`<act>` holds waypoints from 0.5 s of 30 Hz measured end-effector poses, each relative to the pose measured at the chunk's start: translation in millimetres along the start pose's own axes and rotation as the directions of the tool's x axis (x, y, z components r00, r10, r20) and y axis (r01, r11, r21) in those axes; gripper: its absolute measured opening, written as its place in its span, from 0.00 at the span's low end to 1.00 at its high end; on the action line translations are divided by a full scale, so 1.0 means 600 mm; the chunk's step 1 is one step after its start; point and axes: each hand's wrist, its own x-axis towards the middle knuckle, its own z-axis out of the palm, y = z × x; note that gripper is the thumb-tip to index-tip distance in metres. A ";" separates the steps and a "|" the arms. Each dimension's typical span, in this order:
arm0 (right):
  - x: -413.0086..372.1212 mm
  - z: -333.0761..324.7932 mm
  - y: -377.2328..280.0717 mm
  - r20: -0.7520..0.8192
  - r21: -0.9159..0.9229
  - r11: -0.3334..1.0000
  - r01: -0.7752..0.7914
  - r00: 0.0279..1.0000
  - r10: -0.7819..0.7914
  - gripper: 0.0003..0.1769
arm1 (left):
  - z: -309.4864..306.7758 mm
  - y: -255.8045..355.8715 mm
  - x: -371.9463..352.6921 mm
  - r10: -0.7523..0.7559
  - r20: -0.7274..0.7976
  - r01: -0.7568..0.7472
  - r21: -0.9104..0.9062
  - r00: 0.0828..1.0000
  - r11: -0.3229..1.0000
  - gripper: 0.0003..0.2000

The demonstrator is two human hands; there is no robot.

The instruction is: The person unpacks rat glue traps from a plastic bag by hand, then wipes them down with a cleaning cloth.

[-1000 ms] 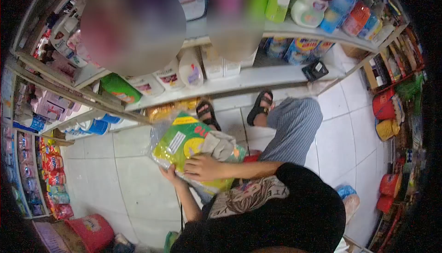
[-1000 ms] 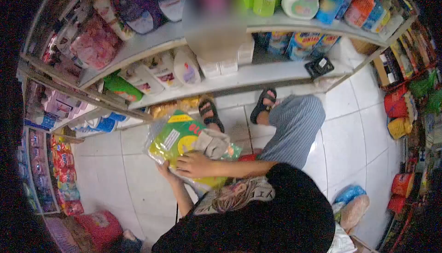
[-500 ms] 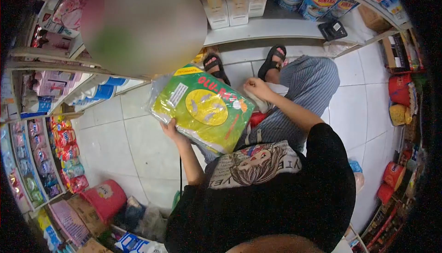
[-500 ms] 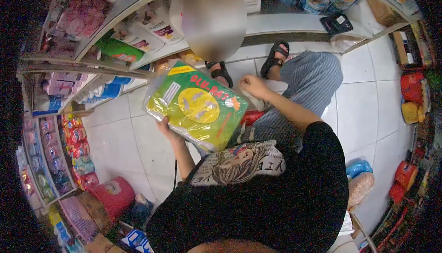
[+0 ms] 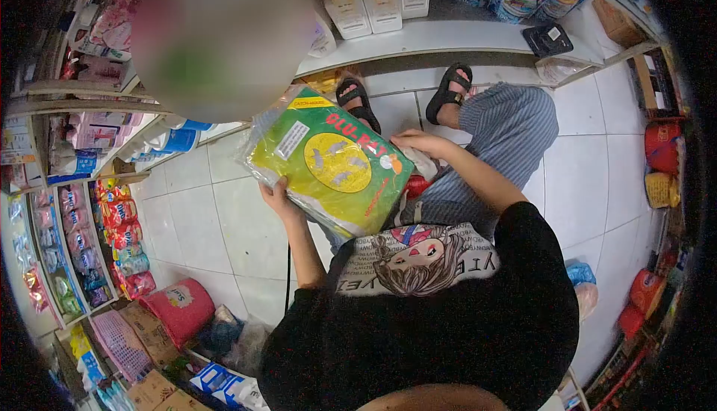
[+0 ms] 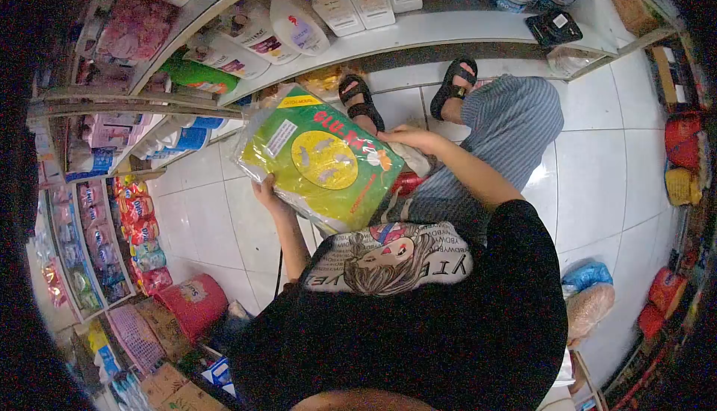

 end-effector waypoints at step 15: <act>-0.129 0.011 -0.074 -0.168 -0.463 0.836 0.296 0.896 -0.410 0.38 | 0.020 0.067 -0.029 0.505 0.481 -0.469 -0.203 0.717 0.860 0.39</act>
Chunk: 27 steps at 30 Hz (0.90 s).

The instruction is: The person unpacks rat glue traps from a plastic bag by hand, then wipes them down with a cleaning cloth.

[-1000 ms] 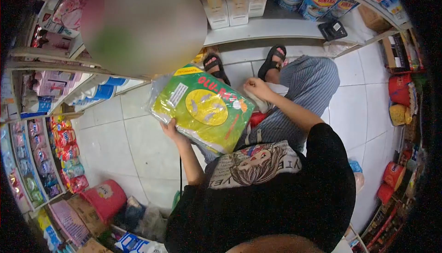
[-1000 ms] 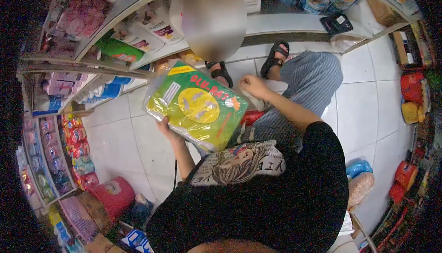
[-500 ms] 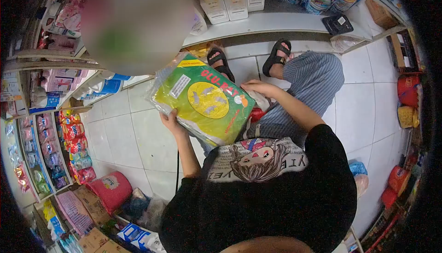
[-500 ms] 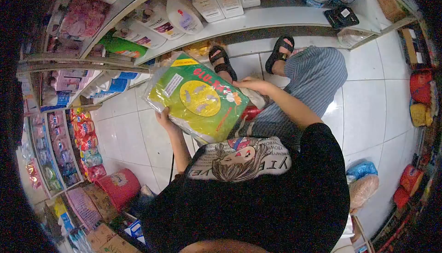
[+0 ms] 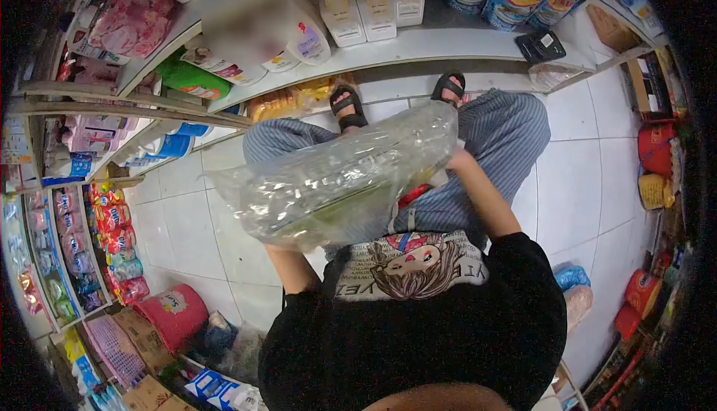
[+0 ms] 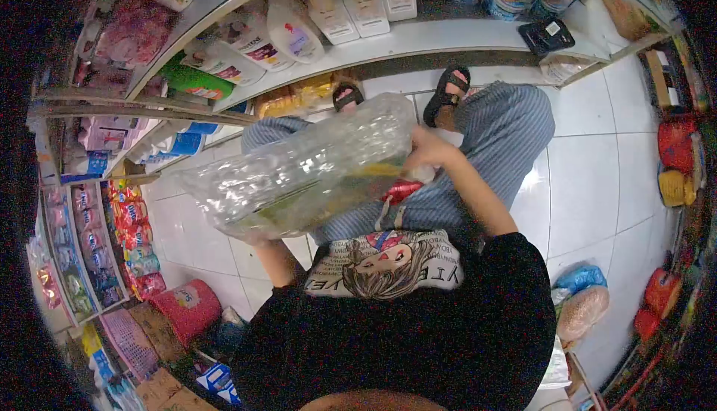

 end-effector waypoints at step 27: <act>-0.064 0.017 -0.268 0.089 -0.616 0.301 0.728 0.445 -0.891 0.12 | -0.046 0.031 -0.024 -0.206 -0.035 0.203 -0.079 0.978 0.976 0.41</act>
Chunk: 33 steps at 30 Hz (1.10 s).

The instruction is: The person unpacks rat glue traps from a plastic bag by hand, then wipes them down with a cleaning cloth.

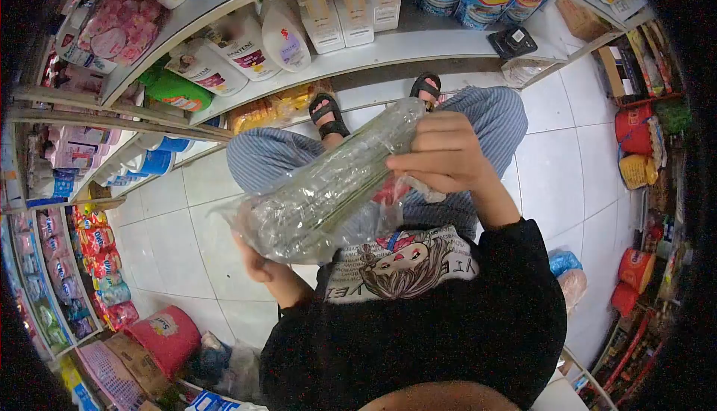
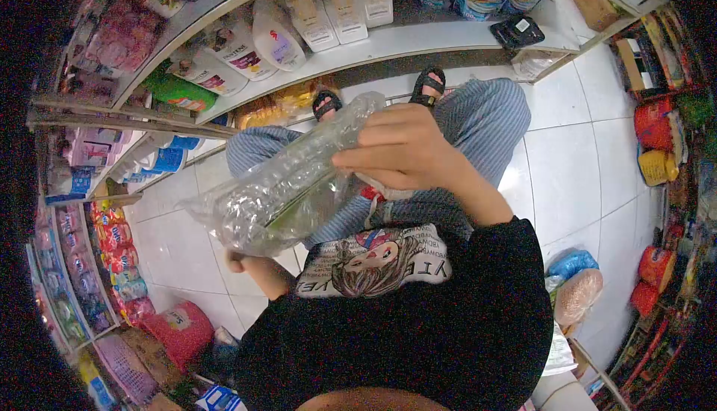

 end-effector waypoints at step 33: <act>0.025 -0.080 -0.050 0.636 0.228 0.967 -0.113 0.769 -0.060 0.06 | 0.225 0.207 0.182 -0.102 0.992 -0.889 0.115 0.077 0.444 0.04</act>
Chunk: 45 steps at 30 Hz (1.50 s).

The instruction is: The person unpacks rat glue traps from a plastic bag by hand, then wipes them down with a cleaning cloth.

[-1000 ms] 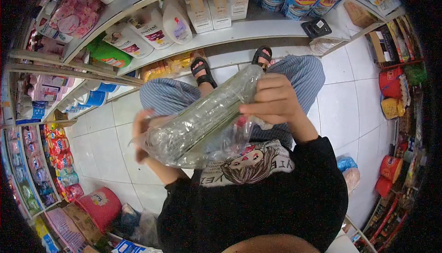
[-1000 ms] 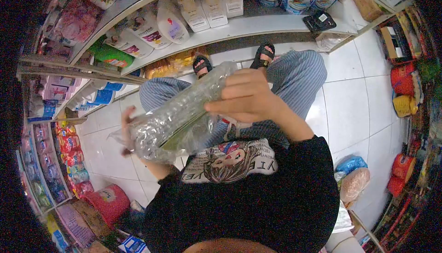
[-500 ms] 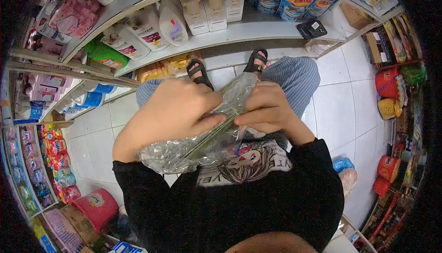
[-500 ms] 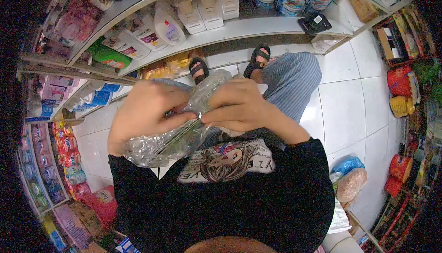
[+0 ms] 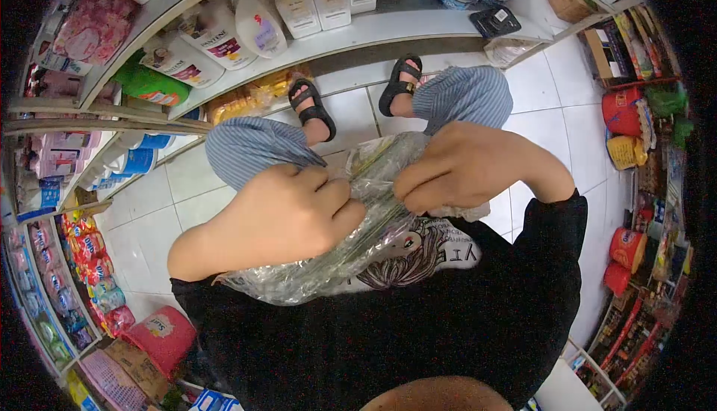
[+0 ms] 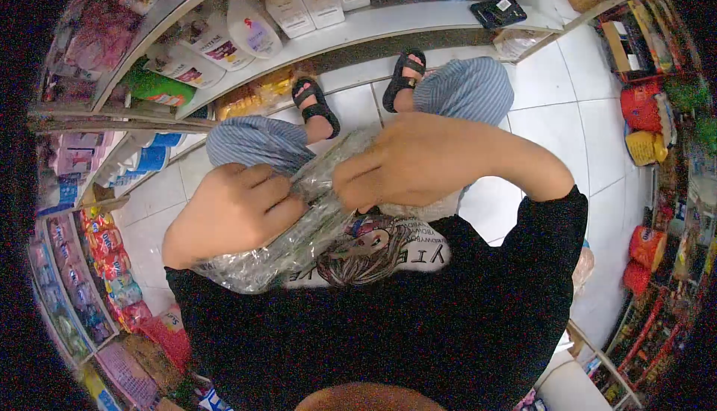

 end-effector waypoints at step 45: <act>-0.001 0.015 0.060 -0.411 0.181 0.983 0.035 0.911 0.043 0.05 | 0.086 -0.083 0.022 -0.514 -0.104 0.110 -0.923 0.852 0.369 0.11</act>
